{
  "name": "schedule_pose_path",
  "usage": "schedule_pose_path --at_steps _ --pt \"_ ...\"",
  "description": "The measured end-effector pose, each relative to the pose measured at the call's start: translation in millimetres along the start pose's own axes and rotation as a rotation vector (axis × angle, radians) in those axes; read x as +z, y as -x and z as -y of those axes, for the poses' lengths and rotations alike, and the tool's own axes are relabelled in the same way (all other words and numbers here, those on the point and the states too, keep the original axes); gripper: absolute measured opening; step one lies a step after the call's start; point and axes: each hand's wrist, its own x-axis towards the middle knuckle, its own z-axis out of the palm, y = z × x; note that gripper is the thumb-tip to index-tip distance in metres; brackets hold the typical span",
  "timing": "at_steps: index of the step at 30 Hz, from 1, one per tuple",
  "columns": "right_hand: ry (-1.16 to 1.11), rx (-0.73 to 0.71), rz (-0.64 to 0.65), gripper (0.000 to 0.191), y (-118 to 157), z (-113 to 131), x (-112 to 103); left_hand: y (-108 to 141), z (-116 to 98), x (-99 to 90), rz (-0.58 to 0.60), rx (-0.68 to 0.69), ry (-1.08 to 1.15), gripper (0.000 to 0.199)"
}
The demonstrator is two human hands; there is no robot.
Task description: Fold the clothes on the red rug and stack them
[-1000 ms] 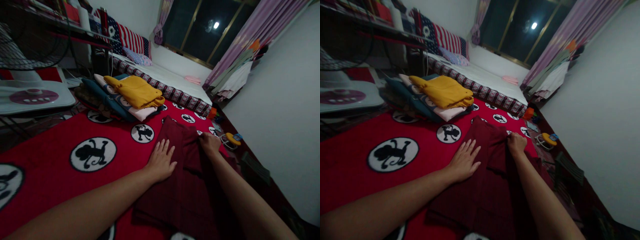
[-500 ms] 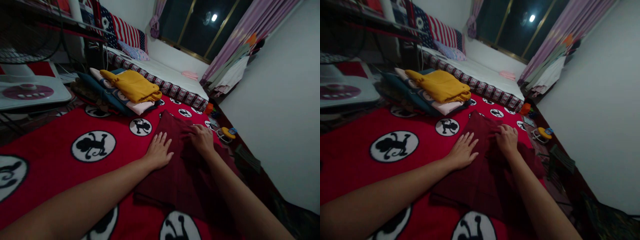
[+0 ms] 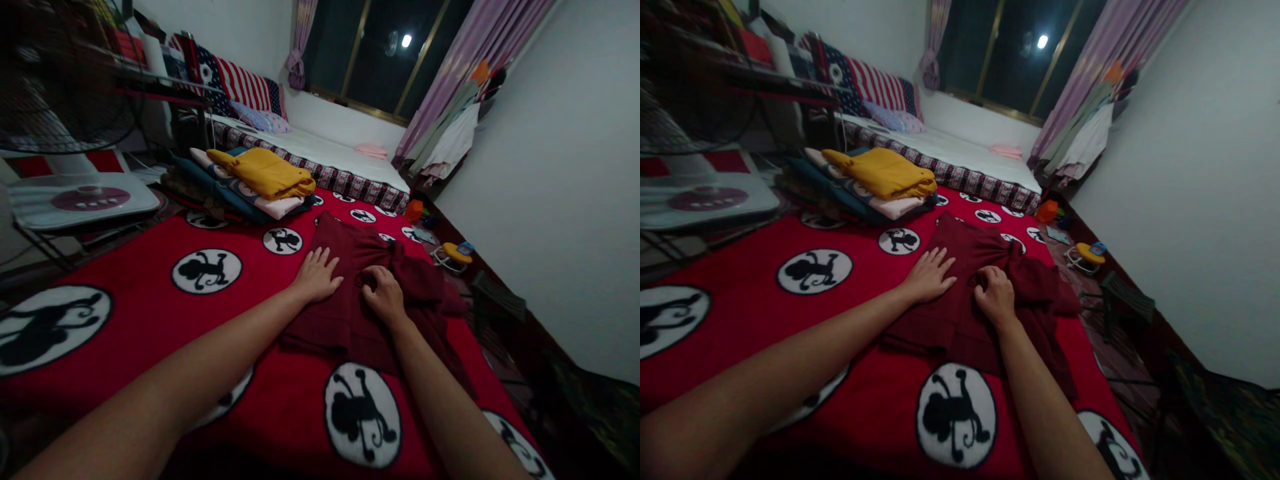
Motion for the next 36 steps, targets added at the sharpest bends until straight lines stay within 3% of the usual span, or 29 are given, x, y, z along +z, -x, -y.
schedule_pose_path --at_steps 6,10,13,15,17,20,23,28,32,36 --pt "0.117 -0.007 0.044 0.016 3.2 -2.7 -7.1 -1.3 2.5 0.8 0.007 0.005 -0.023 0.062" --pt "0.208 0.076 -0.063 0.015 2.8 -14.9 -15.7 -1.8 3.2 -1.2 0.017 0.009 -0.03 0.061" --pt "0.25 0.122 -0.066 0.015 3.8 -17.7 -22.9 -1.9 3.4 -2.5 0.027 0.013 -0.026 0.061" --pt "0.193 0.047 -0.035 0.019 5.0 -11.0 -26.9 -1.6 3.4 -2.9 0.022 0.015 -0.023 0.061" --pt "0.022 -0.124 0.018 0.032 6.9 2.4 -29.9 -1.2 3.6 -3.2 0.015 0.018 -0.018 0.061" --pt "-0.308 -0.384 0.218 0.048 11.9 26.8 -31.9 -0.9 4.3 -4.5 0.022 0.022 0.004 0.06" --pt "-0.479 -0.476 0.346 0.053 17.0 42.7 -30.4 -1.8 6.5 -7.0 0.042 0.022 0.043 0.056" --pt "-0.633 -0.399 0.347 0.036 15.3 40.8 -31.4 -6.4 17.6 -13.3 0.091 0.077 0.145 0.046" --pt "-0.743 -0.213 0.339 0.029 11.7 31.6 -41.8 -7.9 31.3 -18.2 0.137 0.144 0.255 0.048" --pt "-0.734 -0.066 0.467 0.029 12.4 28.0 -44.3 -0.9 33.9 -24.7 0.153 0.207 0.215 0.05"
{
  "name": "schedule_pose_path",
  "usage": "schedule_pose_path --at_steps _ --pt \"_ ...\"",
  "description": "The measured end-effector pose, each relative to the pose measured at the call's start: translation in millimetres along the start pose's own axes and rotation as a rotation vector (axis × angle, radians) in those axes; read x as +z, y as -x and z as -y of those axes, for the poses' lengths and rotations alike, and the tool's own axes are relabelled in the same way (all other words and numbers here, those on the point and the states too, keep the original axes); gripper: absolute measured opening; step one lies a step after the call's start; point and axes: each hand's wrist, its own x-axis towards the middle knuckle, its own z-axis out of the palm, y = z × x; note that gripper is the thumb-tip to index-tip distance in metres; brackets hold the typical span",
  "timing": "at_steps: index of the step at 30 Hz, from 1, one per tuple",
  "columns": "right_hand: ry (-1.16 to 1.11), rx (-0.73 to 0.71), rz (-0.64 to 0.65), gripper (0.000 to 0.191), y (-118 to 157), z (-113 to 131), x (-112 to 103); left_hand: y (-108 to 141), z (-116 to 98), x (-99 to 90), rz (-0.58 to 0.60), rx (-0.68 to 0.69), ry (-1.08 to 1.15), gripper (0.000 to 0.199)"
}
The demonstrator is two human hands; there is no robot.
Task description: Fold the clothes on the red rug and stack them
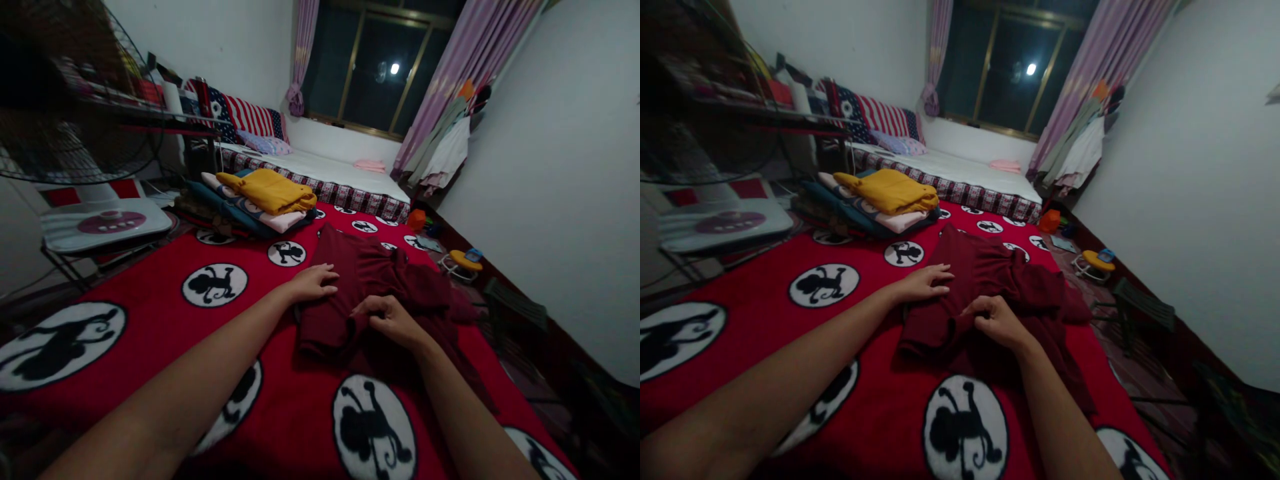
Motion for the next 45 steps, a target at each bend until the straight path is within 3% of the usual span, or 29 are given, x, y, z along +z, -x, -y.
schedule_pose_path --at_steps 4,8,10,12,15,20,25,30,34,39,42,45 --pt "-0.027 0.016 -0.068 0.029 -2.9 -2.3 9.9 3.6 -16.9 -6.5 -0.03 -0.049 -0.136 0.039" --pt "0.312 -0.18 -0.23 0.013 -8.1 -2.4 27.4 -16.0 -28.0 -11.2 -0.077 -0.122 -0.196 0.031" --pt "0.388 -0.262 -0.186 0.014 -10.0 -2.4 35.3 -35.4 -25.0 -10.4 -0.113 -0.128 -0.216 0.039" --pt "0.403 -0.265 -0.089 0.031 -10.8 -2.1 40.2 -58.8 -16.3 -7.5 -0.118 -0.129 -0.233 0.049" --pt "0.425 -0.169 0.046 0.047 -10.5 0.0 40.8 -95.0 2.7 -1.6 -0.07 -0.146 -0.251 0.058" --pt "0.426 -0.063 0.16 0.05 -10.5 5.2 36.6 -137.4 31.8 9.1 -0.031 -0.215 -0.269 0.07" --pt "0.389 -0.061 0.157 0.051 -11.5 4.6 36.4 -150.4 39.4 15.0 -0.074 -0.279 -0.312 0.069" --pt "0.34 -0.091 0.096 0.045 -10.4 -3.3 38.0 -135.0 20.1 13.4 -0.011 -0.357 -0.299 0.065" --pt "0.257 -0.188 -0.069 0.029 -10.4 -10.9 43.0 -89.6 -2.1 22.4 0.042 -0.289 -0.294 0.062" --pt "0.133 -0.257 -0.396 0.022 -11.4 -15.0 39.6 -33.2 -15.7 37.2 -0.095 -0.151 -0.336 0.058" --pt "0.312 -0.197 -0.671 0.021 -7.1 -21.1 14.2 -24.2 -17.6 39.5 -0.127 -0.143 -0.32 0.058" --pt "0.612 0.009 -0.972 0.025 2.6 -35.4 -28.5 -26.4 -18.5 39.1 -0.163 -0.15 -0.3 0.056"
